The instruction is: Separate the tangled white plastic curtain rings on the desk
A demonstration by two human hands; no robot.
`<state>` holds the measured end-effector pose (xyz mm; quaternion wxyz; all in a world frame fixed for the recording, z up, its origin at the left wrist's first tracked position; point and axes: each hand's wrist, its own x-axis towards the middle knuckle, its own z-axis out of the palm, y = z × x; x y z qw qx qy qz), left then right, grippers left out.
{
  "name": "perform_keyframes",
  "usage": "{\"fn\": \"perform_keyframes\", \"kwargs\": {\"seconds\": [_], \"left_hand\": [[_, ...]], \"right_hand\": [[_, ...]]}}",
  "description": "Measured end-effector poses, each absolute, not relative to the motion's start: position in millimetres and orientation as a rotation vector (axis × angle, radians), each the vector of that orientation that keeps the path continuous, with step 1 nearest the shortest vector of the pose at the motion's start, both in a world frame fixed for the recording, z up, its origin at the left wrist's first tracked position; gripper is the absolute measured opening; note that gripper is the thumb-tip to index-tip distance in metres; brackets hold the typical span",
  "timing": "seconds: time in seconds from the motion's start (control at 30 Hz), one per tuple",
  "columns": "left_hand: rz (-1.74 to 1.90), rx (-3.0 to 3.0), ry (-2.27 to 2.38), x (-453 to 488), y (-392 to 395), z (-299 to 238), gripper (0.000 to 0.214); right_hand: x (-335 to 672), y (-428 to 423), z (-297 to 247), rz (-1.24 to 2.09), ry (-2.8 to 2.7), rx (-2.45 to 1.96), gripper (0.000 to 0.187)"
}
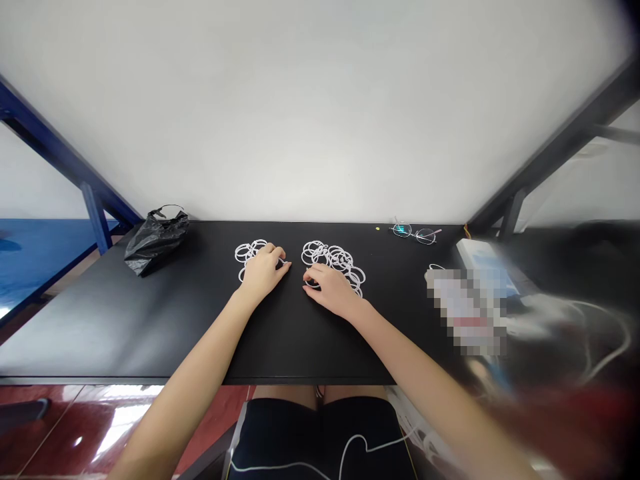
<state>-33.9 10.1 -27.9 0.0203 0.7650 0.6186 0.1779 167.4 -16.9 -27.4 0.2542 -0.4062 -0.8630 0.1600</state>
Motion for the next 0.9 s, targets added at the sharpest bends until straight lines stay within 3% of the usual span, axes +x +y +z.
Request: {"fn": "perform_keyframes", "kwargs": {"seconds": [0.37,0.63,0.9], "left_hand": [[0.547,2.416,1.947,-32.6,9.4,-27.8,0.015],[0.605,2.452,1.919,-35.5,9.9,-32.2,0.015],[1.054,2.108,1.608,-23.9,6.4,-21.8,0.025]], "right_hand": [[166.5,-17.1,-24.9,0.509,-2.326,-1.142,0.012],[164.1,-19.0,-26.2,0.365,-2.174,-1.019,0.014],[162.7,-16.4,-28.3,0.196,-2.045,-0.863,0.015]]}}
